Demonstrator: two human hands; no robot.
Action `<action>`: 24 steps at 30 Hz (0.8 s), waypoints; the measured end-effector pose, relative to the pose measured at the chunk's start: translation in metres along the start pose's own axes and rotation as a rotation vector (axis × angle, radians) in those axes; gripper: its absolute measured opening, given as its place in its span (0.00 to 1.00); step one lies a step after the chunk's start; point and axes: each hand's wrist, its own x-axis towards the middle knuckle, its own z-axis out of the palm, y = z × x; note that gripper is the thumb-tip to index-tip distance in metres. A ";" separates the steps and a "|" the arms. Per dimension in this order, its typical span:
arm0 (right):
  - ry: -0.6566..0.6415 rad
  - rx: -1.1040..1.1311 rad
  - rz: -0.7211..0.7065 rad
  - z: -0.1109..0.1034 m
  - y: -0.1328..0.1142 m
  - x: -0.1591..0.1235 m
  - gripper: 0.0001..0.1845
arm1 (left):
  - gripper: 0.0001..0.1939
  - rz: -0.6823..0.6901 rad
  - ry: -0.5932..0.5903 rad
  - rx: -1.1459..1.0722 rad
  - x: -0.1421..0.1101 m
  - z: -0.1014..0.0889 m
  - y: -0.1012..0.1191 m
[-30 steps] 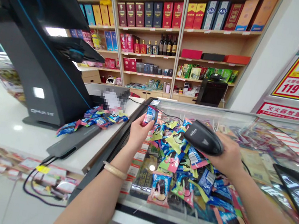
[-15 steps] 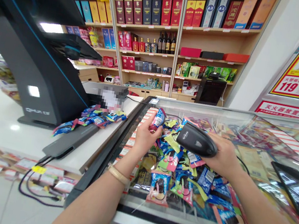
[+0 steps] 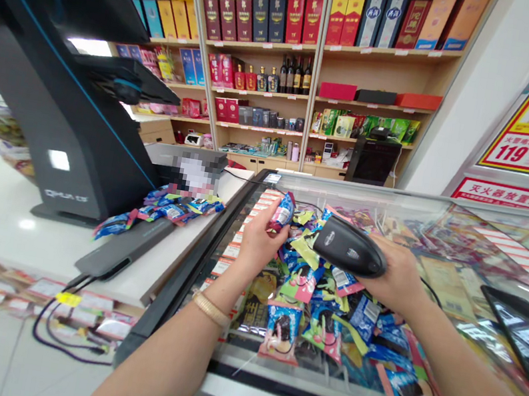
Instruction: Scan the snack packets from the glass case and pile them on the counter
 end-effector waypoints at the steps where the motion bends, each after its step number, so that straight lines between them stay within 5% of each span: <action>1: 0.010 -0.004 0.008 0.000 0.001 -0.001 0.09 | 0.31 0.003 -0.007 -0.002 0.000 0.000 -0.001; 9: 0.130 -0.040 0.076 -0.001 0.013 -0.002 0.13 | 0.29 0.145 -0.222 0.037 0.000 0.002 -0.009; 16: 0.132 -0.052 0.103 -0.001 0.018 -0.004 0.06 | 0.26 0.060 -0.397 0.020 -0.005 0.001 0.000; 21: 0.138 -0.082 0.117 0.001 0.025 -0.010 0.11 | 0.29 0.045 -0.215 0.251 0.009 -0.012 -0.003; 24: 0.143 -0.083 0.099 0.001 0.030 -0.012 0.09 | 0.30 -0.119 -0.016 0.547 0.023 -0.034 -0.009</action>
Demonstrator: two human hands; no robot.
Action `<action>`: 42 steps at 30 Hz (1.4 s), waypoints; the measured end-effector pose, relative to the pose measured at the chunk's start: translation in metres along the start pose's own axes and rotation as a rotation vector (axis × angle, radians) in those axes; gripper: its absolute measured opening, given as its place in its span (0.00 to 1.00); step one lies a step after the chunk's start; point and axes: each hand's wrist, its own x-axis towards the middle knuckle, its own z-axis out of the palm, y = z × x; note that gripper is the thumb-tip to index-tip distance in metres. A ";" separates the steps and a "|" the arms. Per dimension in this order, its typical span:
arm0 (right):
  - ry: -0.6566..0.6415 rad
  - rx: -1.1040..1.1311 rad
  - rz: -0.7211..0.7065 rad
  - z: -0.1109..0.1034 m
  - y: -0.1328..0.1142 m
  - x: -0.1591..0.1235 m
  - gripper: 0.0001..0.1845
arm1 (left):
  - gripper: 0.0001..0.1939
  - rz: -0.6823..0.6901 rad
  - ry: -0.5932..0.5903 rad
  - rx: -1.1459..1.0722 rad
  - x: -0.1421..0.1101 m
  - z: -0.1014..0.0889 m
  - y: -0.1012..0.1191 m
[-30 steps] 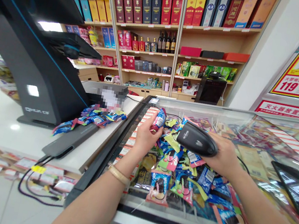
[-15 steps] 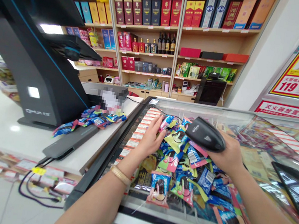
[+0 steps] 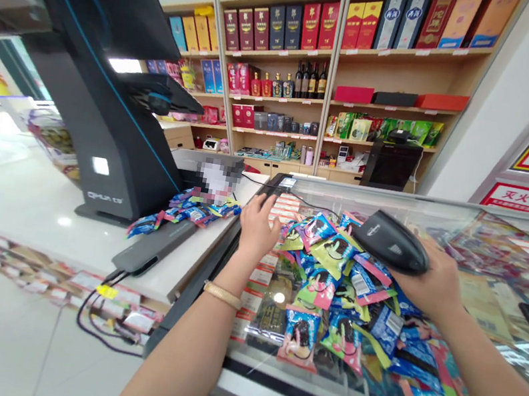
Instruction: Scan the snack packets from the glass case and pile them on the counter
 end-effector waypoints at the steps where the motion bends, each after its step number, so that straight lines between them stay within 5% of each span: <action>1: 0.005 0.003 -0.005 0.000 0.001 0.000 0.07 | 0.29 -0.102 0.035 0.085 0.004 -0.006 -0.006; 4: 0.014 0.018 -0.020 0.000 0.000 0.001 0.06 | 0.29 -0.360 0.075 0.261 0.013 -0.019 -0.024; 7: 0.010 0.039 -0.035 0.000 -0.003 0.001 0.06 | 0.30 -0.451 0.040 0.339 0.017 -0.021 -0.038; 18: -0.004 0.038 -0.037 0.001 -0.005 -0.001 0.07 | 0.30 -0.502 -0.014 0.408 0.020 -0.010 -0.056; 29: -0.010 0.049 -0.040 0.000 -0.006 0.000 0.09 | 0.24 -0.516 0.090 0.361 0.018 -0.012 -0.052; 32: -0.005 0.061 -0.040 -0.001 -0.006 0.001 0.08 | 0.24 -0.472 0.221 0.090 0.021 -0.016 -0.043; 34: 0.005 0.072 -0.039 -0.001 -0.007 0.002 0.05 | 0.22 -0.476 0.245 -0.322 0.022 -0.017 -0.034; 38: 0.014 0.088 -0.042 -0.002 -0.012 0.005 0.05 | 0.17 -0.667 0.112 -1.255 0.020 -0.015 -0.010; 42: 0.023 0.082 -0.072 -0.004 -0.014 0.006 0.05 | 0.16 -0.745 -0.078 -1.593 0.011 -0.015 0.014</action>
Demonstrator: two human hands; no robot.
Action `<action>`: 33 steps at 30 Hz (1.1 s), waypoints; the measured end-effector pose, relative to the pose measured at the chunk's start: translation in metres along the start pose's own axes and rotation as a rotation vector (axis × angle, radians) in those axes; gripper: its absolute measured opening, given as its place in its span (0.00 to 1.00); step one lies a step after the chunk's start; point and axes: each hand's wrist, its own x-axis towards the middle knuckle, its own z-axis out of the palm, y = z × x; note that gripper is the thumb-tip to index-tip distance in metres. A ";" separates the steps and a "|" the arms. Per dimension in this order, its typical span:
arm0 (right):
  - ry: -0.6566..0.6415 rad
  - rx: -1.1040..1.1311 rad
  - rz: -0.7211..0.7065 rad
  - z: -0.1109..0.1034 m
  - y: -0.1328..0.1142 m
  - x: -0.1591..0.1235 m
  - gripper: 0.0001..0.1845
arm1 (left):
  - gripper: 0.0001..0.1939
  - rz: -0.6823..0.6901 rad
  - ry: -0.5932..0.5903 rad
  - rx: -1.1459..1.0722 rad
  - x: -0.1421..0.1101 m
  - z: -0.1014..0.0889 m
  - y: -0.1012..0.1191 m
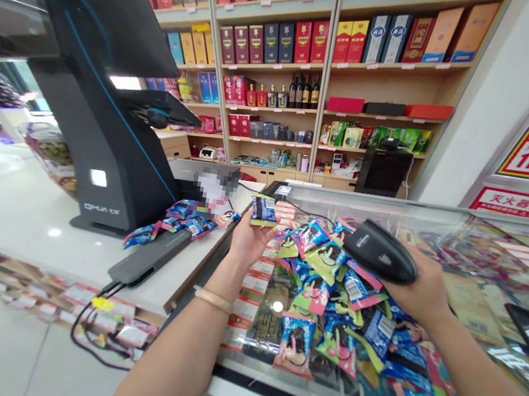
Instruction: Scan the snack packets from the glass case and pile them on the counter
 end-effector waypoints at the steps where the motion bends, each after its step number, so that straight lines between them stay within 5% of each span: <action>1: 0.003 -0.006 -0.004 0.000 0.000 0.000 0.06 | 0.17 -0.024 -0.032 -0.007 -0.004 0.004 -0.002; 13: -0.087 -0.029 0.010 -0.005 -0.010 0.006 0.10 | 0.15 0.030 -0.317 0.154 -0.019 0.018 -0.023; 27: -0.061 -0.073 -0.047 -0.002 -0.010 0.006 0.13 | 0.16 0.068 -0.378 0.201 -0.020 0.016 -0.031; 33: 0.039 -0.136 0.054 -0.002 0.006 0.000 0.12 | 0.21 0.470 -0.301 0.482 -0.008 0.011 -0.043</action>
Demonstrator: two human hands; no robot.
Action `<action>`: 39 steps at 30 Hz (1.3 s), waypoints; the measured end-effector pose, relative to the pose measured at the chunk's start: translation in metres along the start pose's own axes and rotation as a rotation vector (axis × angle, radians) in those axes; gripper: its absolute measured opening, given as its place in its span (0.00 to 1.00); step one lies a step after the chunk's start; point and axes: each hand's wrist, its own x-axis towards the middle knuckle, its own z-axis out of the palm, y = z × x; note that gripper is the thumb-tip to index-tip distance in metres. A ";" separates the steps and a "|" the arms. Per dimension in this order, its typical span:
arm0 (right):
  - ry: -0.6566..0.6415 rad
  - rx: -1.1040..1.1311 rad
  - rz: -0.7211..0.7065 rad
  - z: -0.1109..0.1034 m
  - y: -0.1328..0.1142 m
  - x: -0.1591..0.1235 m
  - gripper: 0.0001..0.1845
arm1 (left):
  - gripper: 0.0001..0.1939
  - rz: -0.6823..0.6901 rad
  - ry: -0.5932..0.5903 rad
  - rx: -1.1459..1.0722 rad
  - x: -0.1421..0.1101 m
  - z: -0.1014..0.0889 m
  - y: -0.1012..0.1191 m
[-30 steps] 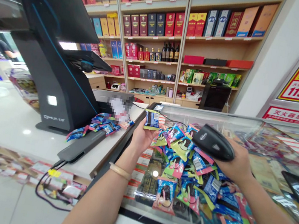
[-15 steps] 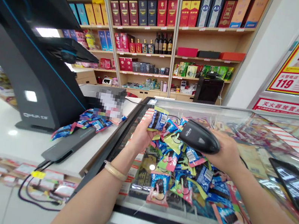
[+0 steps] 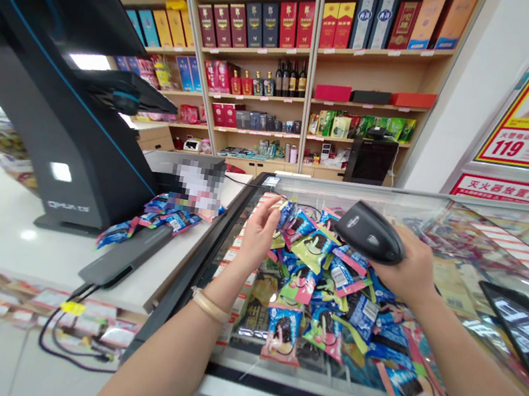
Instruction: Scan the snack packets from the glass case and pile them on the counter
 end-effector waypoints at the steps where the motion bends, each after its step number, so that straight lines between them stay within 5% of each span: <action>1: 0.006 -0.017 0.019 0.001 0.004 -0.001 0.12 | 0.20 0.054 -0.007 0.083 0.002 0.002 -0.003; 8: 0.010 -0.102 0.052 0.004 0.018 -0.007 0.12 | 0.14 0.406 -0.151 0.666 0.013 0.028 -0.008; 13: 0.010 -0.120 0.055 0.003 0.019 -0.009 0.11 | 0.19 0.360 -0.275 0.883 0.011 0.034 -0.012; 18: 0.043 -0.163 0.028 0.003 0.021 -0.010 0.13 | 0.25 0.368 -0.131 0.957 0.013 0.017 -0.009; 21: 0.032 -0.160 0.051 0.003 0.020 -0.009 0.14 | 0.25 0.272 0.024 1.072 0.026 -0.008 -0.002; 25: 0.030 -0.147 0.062 0.004 0.020 -0.010 0.14 | 0.28 -0.049 0.178 1.381 0.042 -0.052 0.006; 29: 0.048 -0.146 0.002 0.005 0.021 -0.012 0.14 | 0.26 -0.339 0.171 1.586 0.049 -0.087 0.005; 39: 0.037 -0.089 -0.042 0.009 0.023 -0.018 0.14 | 0.16 -0.375 0.201 1.478 0.060 -0.109 0.000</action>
